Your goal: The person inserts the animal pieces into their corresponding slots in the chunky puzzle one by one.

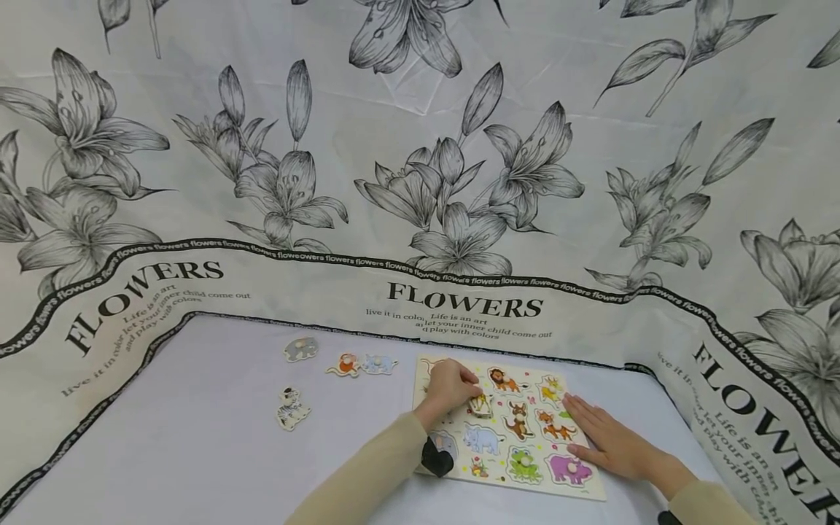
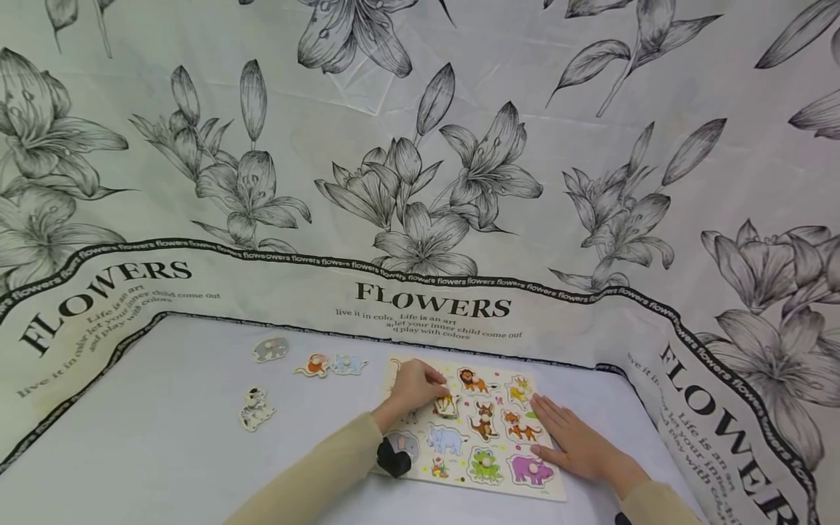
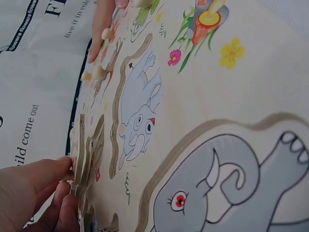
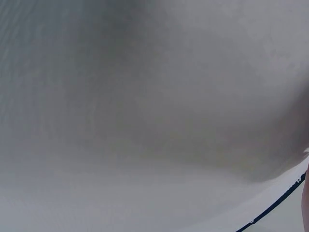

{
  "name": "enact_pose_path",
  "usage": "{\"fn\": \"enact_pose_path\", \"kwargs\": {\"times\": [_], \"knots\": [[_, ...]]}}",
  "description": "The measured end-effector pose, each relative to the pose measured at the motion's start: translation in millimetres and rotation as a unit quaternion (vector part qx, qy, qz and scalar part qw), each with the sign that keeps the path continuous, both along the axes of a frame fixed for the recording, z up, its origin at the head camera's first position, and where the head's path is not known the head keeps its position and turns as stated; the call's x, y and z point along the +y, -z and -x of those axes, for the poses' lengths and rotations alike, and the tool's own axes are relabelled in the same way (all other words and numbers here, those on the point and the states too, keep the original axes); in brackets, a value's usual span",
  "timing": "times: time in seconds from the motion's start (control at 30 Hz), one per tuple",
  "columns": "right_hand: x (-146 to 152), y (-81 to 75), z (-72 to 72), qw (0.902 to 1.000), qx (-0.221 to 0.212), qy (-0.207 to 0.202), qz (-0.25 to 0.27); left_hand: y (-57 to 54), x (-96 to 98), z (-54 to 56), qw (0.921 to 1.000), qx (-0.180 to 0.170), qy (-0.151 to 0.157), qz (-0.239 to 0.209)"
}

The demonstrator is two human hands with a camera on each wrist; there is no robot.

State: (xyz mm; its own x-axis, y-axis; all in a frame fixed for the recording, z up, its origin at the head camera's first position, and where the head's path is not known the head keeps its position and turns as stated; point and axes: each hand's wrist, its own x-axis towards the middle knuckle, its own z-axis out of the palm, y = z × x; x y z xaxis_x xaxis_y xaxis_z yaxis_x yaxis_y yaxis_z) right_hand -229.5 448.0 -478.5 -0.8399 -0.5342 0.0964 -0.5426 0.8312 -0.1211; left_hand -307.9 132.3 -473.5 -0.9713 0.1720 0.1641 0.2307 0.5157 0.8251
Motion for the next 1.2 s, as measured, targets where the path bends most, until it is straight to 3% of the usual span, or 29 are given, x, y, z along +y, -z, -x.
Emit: {"fn": "enact_pose_path", "kwargs": {"times": [0.13, 0.37, 0.53, 0.97, 1.2], "knots": [[-0.1, 0.2, -0.5, 0.9999, -0.008, 0.004, -0.005, 1.2, 0.9, -1.4, 1.0000, -0.003, -0.003, 0.001], [1.1, 3.1, 0.5, 0.9992, 0.031, -0.023, -0.009, 4.0, 0.0, -3.1, 0.9998, -0.014, -0.003, -0.016], [-0.4, 2.1, -0.9, 0.9996, 0.020, -0.016, -0.009, 5.2, 0.4, -4.0, 0.9999, -0.004, 0.003, -0.012], [-2.1, -0.9, -3.6, 0.9998, 0.013, -0.010, -0.007, 2.0, 6.2, -6.2, 0.9998, -0.019, -0.004, -0.002], [-1.7, -2.1, -3.7, 0.9999, -0.012, 0.006, -0.005, -0.2, 6.4, -7.4, 0.9999, -0.016, -0.002, 0.005]]}}
